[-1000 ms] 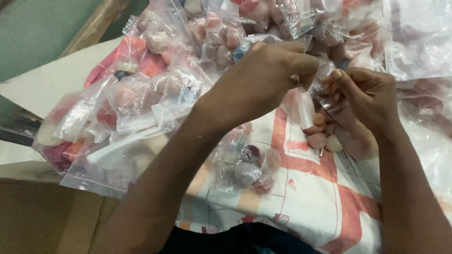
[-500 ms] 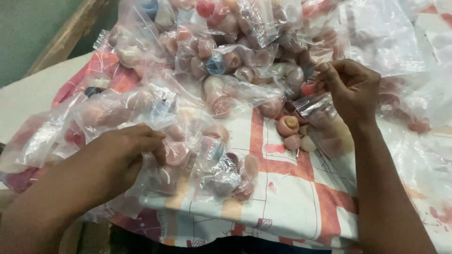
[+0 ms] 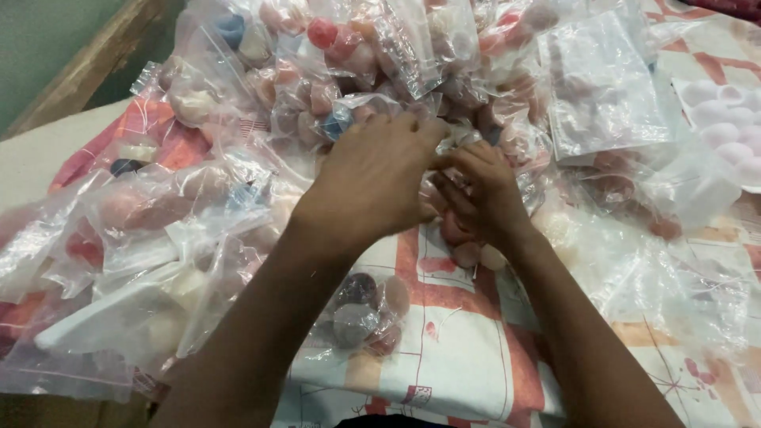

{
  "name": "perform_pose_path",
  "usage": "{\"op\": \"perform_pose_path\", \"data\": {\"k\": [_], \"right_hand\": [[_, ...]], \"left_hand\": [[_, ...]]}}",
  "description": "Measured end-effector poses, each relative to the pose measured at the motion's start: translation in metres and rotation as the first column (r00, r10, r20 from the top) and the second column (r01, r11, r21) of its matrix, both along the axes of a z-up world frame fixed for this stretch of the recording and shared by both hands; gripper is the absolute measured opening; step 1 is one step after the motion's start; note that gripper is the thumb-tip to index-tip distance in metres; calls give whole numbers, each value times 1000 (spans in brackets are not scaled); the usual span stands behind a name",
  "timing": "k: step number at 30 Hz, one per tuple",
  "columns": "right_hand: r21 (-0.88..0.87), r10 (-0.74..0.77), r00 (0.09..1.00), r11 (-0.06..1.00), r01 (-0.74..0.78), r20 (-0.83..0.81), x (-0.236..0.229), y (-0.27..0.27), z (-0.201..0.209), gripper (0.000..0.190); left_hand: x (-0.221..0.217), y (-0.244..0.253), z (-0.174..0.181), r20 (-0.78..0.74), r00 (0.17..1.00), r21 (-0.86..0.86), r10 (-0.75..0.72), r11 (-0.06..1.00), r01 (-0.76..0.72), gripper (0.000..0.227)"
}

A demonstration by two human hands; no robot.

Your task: Packing small wax melt pieces into individual zip-lock bags.

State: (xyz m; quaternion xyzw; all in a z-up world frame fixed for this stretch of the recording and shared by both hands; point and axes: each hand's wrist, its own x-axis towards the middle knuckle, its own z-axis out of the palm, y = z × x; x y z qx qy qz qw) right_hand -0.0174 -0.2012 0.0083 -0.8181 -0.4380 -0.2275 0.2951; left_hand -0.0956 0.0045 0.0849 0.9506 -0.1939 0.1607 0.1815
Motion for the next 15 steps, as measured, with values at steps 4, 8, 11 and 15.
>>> {"op": "perform_pose_path", "data": {"k": [4, 8, 11, 15], "right_hand": [[239, -83, 995, 967, 93, -52, 7, -25, 9, 11], [521, 90, 980, 854, 14, -175, 12, -40, 20, 28], [602, 148, 947, 796, 57, -286, 14, -42, 25, 39], [533, 182, 838, 833, 146, -515, 17, -53, 28, 41]], "left_hand": [[43, -21, -17, -180, 984, -5, 6, 1000, -7, 64], [67, -28, -37, -371, 911, -421, -180, 907, 7, 38], [94, -27, -76, -239, 934, -734, -267, 679, 6, 14], [107, -27, -109, 2, 819, -997, -574, -70, -46, 12]]}}
